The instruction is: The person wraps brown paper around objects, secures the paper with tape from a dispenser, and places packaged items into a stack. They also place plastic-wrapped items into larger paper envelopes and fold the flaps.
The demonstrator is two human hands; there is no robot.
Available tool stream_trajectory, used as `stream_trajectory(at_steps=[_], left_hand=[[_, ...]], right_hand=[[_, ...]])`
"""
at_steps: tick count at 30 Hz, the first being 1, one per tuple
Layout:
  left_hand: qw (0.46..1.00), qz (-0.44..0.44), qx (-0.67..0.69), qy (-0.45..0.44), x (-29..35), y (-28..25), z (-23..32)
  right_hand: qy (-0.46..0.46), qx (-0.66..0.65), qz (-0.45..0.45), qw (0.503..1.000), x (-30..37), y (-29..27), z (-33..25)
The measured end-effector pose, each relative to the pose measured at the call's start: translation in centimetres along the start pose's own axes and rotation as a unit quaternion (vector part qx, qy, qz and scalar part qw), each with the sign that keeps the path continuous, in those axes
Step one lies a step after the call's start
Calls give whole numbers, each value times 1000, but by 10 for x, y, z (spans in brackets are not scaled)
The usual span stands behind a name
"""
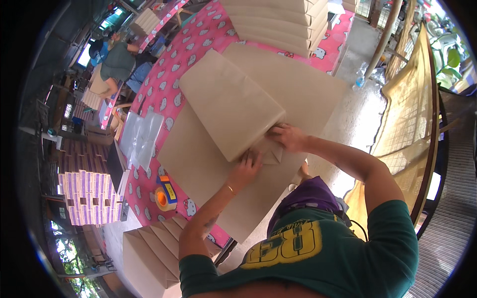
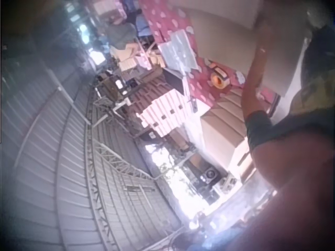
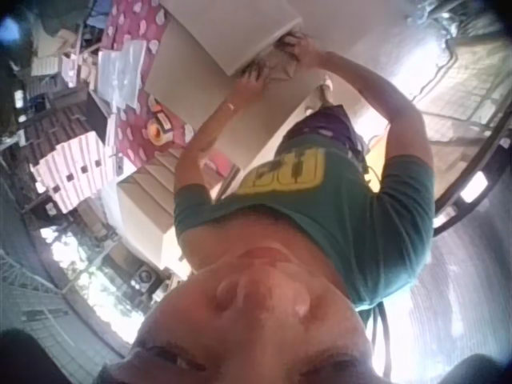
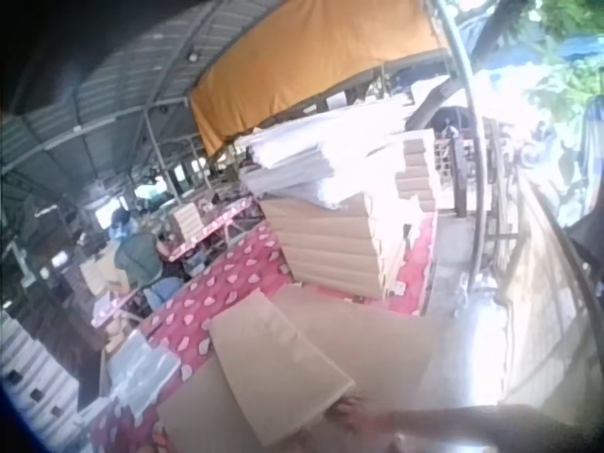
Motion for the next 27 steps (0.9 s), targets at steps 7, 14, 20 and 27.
stream_trajectory(at_steps=[7, 14, 20, 27], left_hand=[[988, -98, -20, -114, -25, -9, 25], [975, 109, 116, -158, -77, -47, 6], [938, -6, 264, -224, -67, -30, -34], [904, -109, 336, -241, -102, -57, -47]], right_hand=[[-24, -43, 4, 999, 2, 1, 19], [55, -160, 4, 986, 5, -3, 36], [-19, 225, 138, 964, -12, -40, -5], [-71, 31, 62, 995, -46, -50, 44]])
Point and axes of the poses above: each hand's wrist, its own x-axis away from the middle knuckle, its own y-axis out of the palm, z = x × y, the point moved 4 cm from there along -x, towards the middle knuckle, and after that the axes turned 12 degrees about -y, right-handed, at the moved point
